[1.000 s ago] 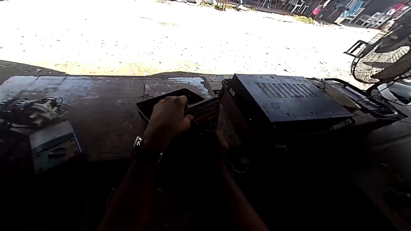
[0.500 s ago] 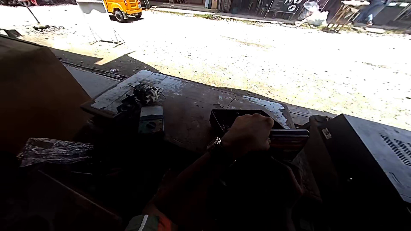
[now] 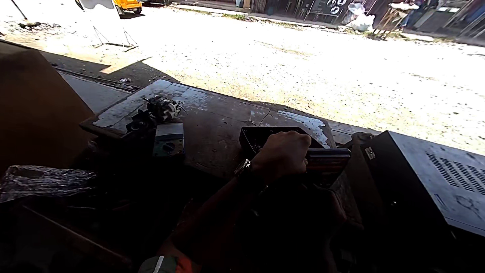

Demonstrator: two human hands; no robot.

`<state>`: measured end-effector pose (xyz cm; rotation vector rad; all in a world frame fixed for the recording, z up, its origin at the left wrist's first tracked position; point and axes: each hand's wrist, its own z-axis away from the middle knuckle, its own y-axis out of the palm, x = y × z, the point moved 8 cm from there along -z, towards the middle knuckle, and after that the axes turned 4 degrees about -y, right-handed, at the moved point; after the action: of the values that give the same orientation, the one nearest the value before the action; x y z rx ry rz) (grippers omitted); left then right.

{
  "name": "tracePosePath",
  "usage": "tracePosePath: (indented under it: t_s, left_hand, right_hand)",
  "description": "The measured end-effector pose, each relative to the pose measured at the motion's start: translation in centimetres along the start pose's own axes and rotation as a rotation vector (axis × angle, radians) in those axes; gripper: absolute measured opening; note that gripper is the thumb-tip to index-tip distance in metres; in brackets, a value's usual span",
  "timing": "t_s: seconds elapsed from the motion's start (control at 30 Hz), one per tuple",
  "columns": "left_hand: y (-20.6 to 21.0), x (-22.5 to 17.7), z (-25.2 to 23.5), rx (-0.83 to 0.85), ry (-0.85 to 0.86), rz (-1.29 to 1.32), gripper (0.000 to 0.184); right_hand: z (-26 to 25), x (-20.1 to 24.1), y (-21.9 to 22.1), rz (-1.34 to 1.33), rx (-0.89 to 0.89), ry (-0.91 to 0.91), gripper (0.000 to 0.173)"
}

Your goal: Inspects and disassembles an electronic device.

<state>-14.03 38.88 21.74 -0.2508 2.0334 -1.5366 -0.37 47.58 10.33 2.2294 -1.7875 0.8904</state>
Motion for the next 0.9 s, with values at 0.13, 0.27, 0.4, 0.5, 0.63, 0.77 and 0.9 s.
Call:
tracePosePath:
  t_s: [0.13,0.27,0.4,0.5,0.63,0.77,0.9]
  left_hand:
    - [0.1,-0.1,0.0,-0.012,-0.001,-0.005,0.019]
    - [0.1,0.0,0.0,-0.01,-0.008,-0.009,0.019]
    - [0.0,-0.1,0.1,-0.01,0.001,-0.01,0.019]
    - [-0.4,-0.1,0.6,-0.006,-0.002,0.015,0.019]
    - [0.4,0.8,-0.5,-0.004,0.023,0.01,0.021]
    - [0.8,1.1,-0.8,-0.014,0.031,-0.007,0.022]
    - [0.6,1.3,-0.7,-0.053,0.048,0.016,0.02]
  right_hand:
    - [0.2,-0.2,0.0,-0.039,0.039,-0.036,0.037]
    - [0.3,-0.3,-0.2,-0.046,0.063,-0.03,0.034]
    - [0.3,-0.3,-0.4,-0.024,0.035,-0.029,0.027]
    - [0.1,-0.3,-0.3,0.005,0.036,-0.01,0.025]
    - [0.0,-0.4,-0.2,0.084,0.031,0.031,0.023]
    - [0.6,-0.8,-0.3,0.094,0.031,0.054,0.019]
    - [0.6,-1.0,-0.4,0.055,0.031,0.052,0.024]
